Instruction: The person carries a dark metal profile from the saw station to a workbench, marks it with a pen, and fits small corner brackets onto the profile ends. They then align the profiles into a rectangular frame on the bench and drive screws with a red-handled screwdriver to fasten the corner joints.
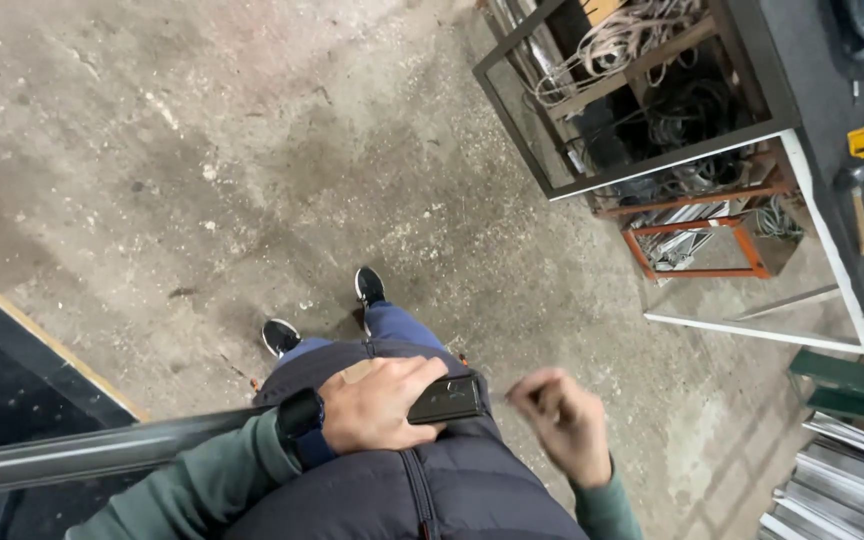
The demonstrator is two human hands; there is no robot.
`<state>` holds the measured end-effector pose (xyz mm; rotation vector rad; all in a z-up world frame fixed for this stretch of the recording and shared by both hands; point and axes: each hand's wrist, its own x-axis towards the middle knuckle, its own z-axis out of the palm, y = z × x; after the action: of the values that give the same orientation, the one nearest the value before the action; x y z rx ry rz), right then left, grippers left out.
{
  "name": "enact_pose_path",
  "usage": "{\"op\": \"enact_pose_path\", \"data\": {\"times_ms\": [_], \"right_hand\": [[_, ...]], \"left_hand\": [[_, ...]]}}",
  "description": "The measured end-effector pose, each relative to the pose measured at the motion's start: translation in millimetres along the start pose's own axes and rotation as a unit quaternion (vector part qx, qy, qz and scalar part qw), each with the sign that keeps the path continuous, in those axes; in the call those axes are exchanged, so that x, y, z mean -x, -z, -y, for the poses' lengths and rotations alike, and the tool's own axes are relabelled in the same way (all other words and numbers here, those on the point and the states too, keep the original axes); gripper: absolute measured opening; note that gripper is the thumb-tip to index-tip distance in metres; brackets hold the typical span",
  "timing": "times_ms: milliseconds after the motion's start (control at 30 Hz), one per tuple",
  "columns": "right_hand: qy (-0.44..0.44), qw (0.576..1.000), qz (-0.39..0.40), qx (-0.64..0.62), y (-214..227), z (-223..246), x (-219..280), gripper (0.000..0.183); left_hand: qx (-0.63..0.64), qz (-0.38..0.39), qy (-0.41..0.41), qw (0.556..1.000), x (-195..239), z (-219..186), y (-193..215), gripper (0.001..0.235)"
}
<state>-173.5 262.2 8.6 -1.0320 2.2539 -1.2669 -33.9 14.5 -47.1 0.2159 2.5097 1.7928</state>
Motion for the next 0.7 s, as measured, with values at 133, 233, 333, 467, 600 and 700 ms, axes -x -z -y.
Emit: {"op": "enact_pose_path", "data": {"times_ms": [133, 233, 333, 467, 600, 700], "right_hand": [[-0.070, 0.956, -0.125, -0.257, -16.4, -22.5, 8.2, 0.036], [-0.082, 0.909, -0.096, -0.398, -43.6, -30.1, 7.9, 0.034], [-0.058, 0.911, -0.070, -0.401, -59.5, -25.0, 1.6, 0.035], [-0.051, 0.907, -0.065, -0.412, -56.5, -33.6, 5.0, 0.036], [-0.041, 0.954, -0.047, -0.294, -44.2, -25.1, -4.4, 0.037], [-0.018, 0.985, -0.010, -0.174, -24.5, -9.6, -15.3, 0.040]], "left_hand": [[-0.042, -0.058, -0.028, 0.997, 2.5, -2.7, -7.8, 0.064], [-0.053, -0.048, -0.022, 0.997, 3.0, -8.1, 0.1, 0.068], [-0.040, -0.029, -0.006, 0.999, 3.3, -9.8, 1.2, 0.065], [-0.030, -0.032, -0.015, 0.999, 2.5, -6.2, -2.1, 0.066], [-0.029, -0.035, -0.018, 0.999, 1.1, -6.8, 1.4, 0.066], [-0.035, -0.033, -0.023, 0.999, 2.2, -5.5, 0.5, 0.067]]}}
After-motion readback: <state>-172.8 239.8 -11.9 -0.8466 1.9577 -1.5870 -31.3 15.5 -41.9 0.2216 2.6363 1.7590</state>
